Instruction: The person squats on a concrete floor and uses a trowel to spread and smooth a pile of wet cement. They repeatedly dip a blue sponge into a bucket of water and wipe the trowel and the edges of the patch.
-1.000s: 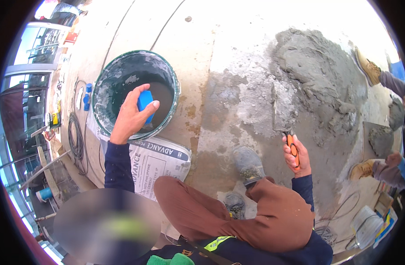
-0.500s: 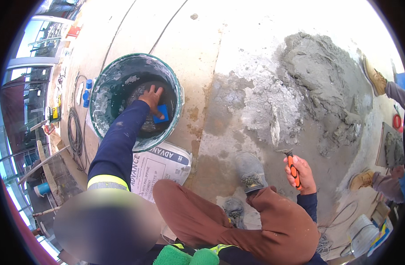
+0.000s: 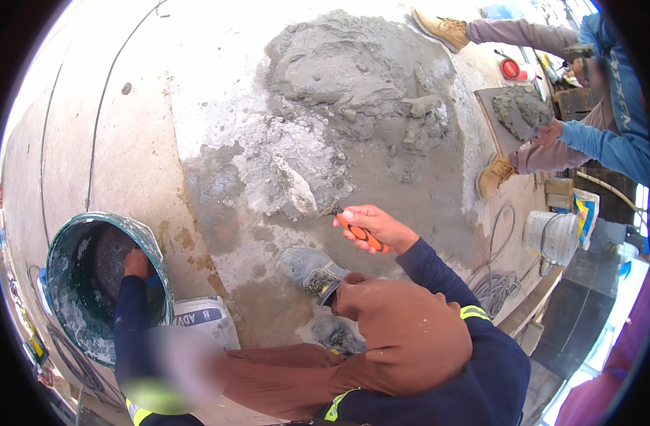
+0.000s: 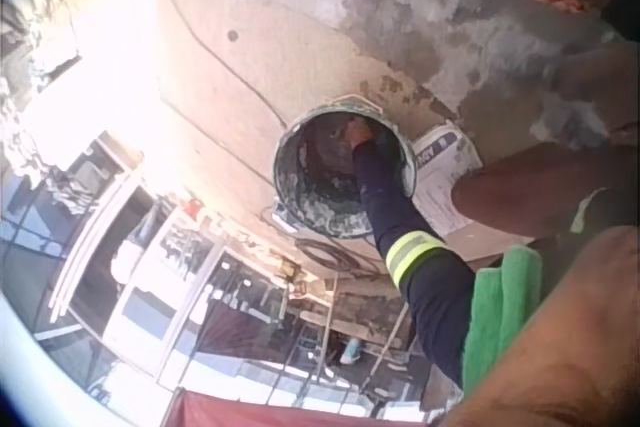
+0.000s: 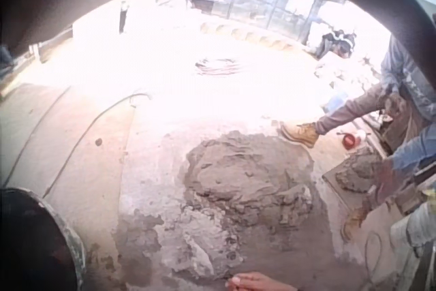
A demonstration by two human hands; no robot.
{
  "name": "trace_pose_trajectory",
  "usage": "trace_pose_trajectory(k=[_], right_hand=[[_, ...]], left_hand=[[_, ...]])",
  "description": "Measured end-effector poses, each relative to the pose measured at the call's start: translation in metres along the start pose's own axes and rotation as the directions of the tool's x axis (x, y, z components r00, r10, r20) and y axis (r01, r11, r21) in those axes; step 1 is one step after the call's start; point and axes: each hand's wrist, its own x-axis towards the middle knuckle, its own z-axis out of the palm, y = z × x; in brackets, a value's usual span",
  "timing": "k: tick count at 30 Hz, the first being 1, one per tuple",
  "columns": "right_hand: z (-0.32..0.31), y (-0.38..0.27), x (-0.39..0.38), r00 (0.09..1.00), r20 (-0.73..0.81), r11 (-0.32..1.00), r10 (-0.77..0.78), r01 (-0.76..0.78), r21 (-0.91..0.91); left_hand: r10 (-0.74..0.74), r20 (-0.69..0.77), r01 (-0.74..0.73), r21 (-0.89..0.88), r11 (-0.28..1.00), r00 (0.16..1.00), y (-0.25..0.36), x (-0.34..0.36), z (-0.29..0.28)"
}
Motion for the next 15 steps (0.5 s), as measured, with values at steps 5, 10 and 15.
trace_pose_trajectory(k=[5,10,15], right_hand=[[-0.001,0.007,-0.004,0.999,-0.032,0.999,-0.003,0.005,0.047],[0.001,0.008,-0.004,0.999,-0.049,0.999,-0.008,0.010,0.036],[0.001,0.009,-0.004,0.999,-0.029,0.998,-0.031,0.033,0.057]], left_hand=[[-0.079,-0.038,0.070,-0.199,0.977,0.996,0.024,-0.025,-0.076],[-0.021,-0.112,-0.001,-0.191,0.982,0.993,0.049,-0.037,-0.105],[-0.062,-0.065,0.064,0.039,0.997,0.996,0.044,-0.021,-0.067]])
